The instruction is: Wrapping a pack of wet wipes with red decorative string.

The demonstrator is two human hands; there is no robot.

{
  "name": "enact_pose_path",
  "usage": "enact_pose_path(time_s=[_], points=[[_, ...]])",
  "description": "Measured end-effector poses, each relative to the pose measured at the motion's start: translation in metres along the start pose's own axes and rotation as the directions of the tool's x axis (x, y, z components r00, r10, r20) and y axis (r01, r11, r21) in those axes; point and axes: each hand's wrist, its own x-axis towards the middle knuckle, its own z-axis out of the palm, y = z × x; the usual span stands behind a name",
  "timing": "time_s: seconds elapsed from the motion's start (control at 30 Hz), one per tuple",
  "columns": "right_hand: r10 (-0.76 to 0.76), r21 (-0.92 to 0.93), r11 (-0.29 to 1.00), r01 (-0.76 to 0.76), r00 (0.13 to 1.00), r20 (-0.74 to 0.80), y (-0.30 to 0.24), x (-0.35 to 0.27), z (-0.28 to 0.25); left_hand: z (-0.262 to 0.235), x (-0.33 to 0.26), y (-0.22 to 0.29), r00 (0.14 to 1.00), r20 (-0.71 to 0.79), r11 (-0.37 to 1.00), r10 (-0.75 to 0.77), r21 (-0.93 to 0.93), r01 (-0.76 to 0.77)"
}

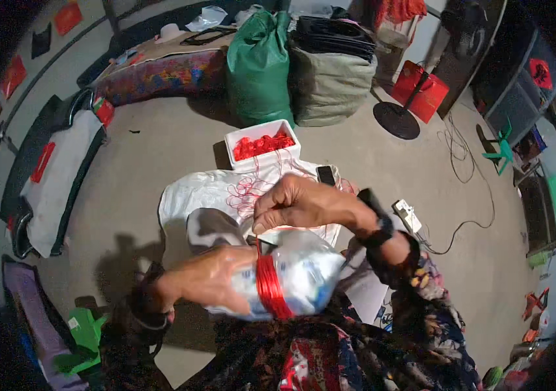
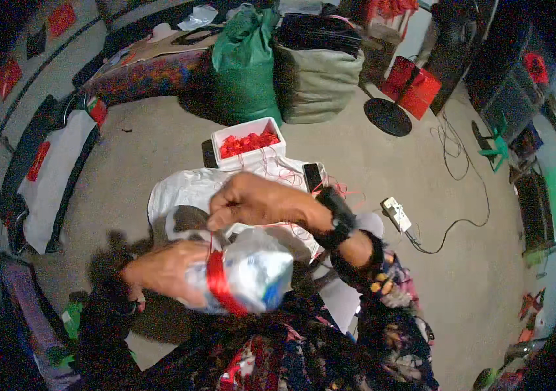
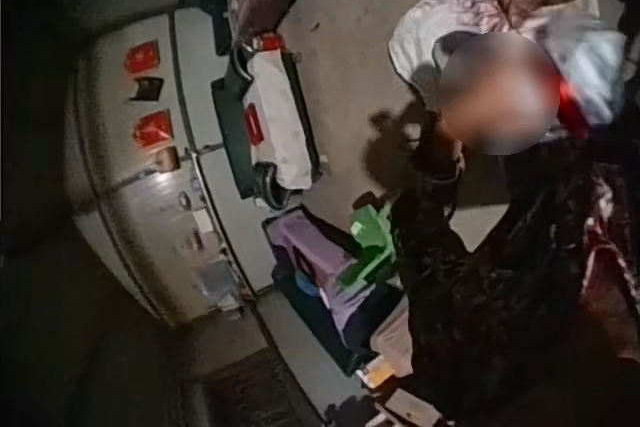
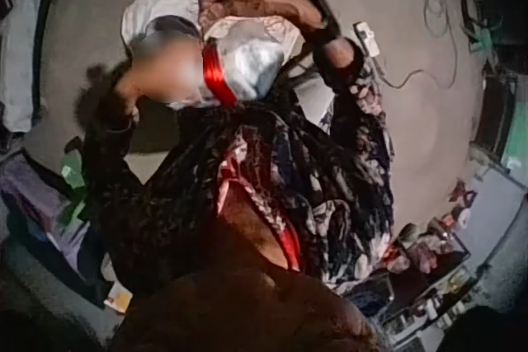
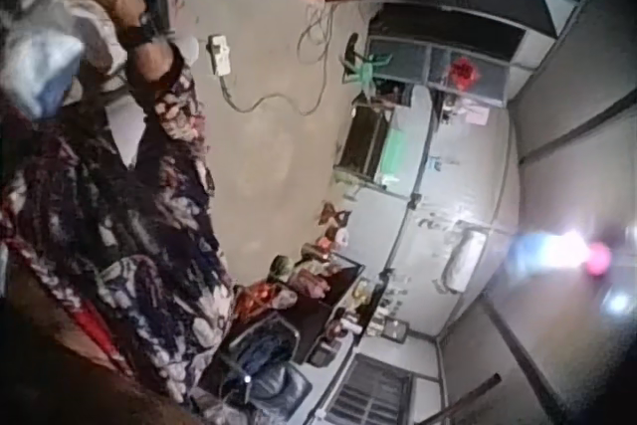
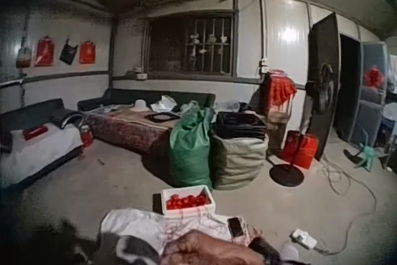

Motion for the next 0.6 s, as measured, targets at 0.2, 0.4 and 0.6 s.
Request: enact_pose_path(time_s=[0.2, 0.4, 0.6], points=[[0.009, 0.173, 0.985, -0.003, 0.999, -0.033, 0.056, -0.019, 0.081, -0.054, -0.046, -0.019, 0.946, -0.186, 0.906, -0.265, -0.383, 0.179], [-0.143, -0.119, 0.983, 0.142, 0.990, -0.002, -0.050, -0.015, 0.013, 0.003, -0.016, -0.045, 0.766, -0.260, 0.808, -0.588, -0.153, 0.569], [0.262, 0.628, 0.771, 0.105, 0.846, -0.464, 0.067, -0.018, 0.069, -0.021, -0.025, 0.033, 0.995, -0.099, 0.926, 0.031, -0.373, -0.066]])
